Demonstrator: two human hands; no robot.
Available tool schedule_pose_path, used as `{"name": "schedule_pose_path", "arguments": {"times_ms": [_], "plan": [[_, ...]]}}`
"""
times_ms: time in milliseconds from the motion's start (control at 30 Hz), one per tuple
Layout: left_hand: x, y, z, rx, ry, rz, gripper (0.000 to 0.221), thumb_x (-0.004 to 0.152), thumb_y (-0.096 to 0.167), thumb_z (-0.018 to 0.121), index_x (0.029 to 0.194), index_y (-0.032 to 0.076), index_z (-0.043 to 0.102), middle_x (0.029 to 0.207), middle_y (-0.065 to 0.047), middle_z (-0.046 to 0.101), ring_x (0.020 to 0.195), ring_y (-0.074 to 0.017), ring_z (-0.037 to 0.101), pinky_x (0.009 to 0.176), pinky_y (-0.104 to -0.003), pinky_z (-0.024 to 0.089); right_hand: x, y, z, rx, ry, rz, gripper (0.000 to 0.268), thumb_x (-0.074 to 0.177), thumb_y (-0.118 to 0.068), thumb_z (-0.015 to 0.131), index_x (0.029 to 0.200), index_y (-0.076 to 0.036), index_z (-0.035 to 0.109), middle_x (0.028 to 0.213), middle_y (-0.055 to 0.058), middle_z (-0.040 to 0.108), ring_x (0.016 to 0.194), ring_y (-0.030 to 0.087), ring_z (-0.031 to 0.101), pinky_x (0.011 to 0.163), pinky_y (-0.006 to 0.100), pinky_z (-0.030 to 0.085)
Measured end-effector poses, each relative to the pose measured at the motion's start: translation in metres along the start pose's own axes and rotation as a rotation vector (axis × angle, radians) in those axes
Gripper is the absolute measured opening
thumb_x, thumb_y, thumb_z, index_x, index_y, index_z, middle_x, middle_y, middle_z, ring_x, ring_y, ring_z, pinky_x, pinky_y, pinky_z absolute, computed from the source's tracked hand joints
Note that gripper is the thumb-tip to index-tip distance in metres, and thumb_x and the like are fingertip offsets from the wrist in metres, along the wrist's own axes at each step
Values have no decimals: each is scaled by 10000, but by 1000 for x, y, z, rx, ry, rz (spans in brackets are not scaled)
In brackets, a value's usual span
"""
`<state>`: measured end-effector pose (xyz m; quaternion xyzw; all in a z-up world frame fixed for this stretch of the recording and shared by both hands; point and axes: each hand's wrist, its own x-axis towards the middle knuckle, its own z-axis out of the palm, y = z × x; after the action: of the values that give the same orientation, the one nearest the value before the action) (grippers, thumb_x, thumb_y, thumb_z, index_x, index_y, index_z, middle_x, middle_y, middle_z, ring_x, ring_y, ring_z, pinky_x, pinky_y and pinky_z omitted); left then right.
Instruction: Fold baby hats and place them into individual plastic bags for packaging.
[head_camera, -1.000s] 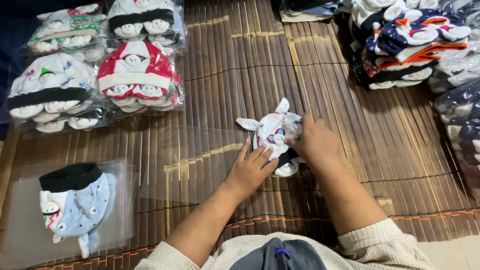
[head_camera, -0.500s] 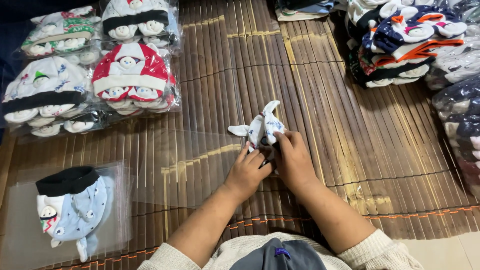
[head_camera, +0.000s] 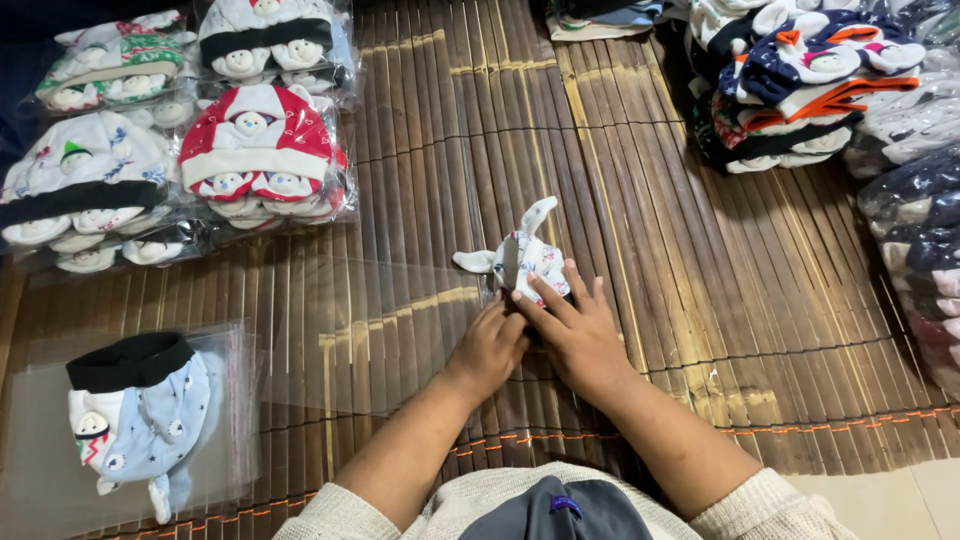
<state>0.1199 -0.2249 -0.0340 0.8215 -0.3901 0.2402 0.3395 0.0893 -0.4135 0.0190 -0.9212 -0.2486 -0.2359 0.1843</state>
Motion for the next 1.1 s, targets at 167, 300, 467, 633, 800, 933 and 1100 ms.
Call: {"name": "schedule_pose_path", "arguments": {"times_ms": [167,300,467,633,800,933,1100], "plan": [[-18,-17,11,-115,-61,-100,160,949,147,624,1049,52,542,907,-140,621,999,-394,672,995,-546,542,-3,7,7,10,20,-99,559,983,-334,547,1532,-230,518,1485,17,593,1441,443,436,1060,536,437],[-4,-3,-12,-156,-77,-181,316,875,91,736,1104,47,523,923,-156,613,970,-408,673,887,-534,584,-5,4,4,-38,56,-196,695,889,-431,671,1517,-168,530,1485,39,598,1434,464,443,1051,510,446],[-13,-12,0,-109,-104,-183,381,855,117,761,1157,45,539,1067,-176,632,1104,-404,654,968,-487,557,-4,8,14,-96,147,-233,504,984,-282,581,1473,-159,577,1450,56,630,1384,460,513,989,465,485],[8,8,-30,-141,-165,-233,462,748,155,828,1098,26,553,1265,-255,587,1247,-460,571,1056,-532,500,-7,11,25,-149,246,-260,430,982,-233,600,1402,-151,637,1395,84,670,1320,474,571,928,453,515],[33,50,-76,107,-258,-590,397,868,216,760,1149,-20,607,1430,-346,484,1383,-520,437,1113,-601,428,-6,9,26,-118,276,-255,393,1003,-230,577,1382,-171,662,1370,83,685,1304,474,587,914,447,526],[-6,45,-70,351,-431,-904,819,859,494,758,1436,37,398,1575,-294,236,1519,-503,163,954,-656,537,-4,7,24,-111,292,-252,386,1000,-217,577,1369,-149,671,1352,104,693,1291,484,592,910,447,523],[-15,44,-80,512,-641,-982,796,905,616,658,1442,80,417,1591,-229,194,1534,-439,132,1058,-630,422,-1,6,19,-76,287,-243,385,986,-190,586,1355,-146,686,1329,124,699,1265,498,604,879,446,547]]}}
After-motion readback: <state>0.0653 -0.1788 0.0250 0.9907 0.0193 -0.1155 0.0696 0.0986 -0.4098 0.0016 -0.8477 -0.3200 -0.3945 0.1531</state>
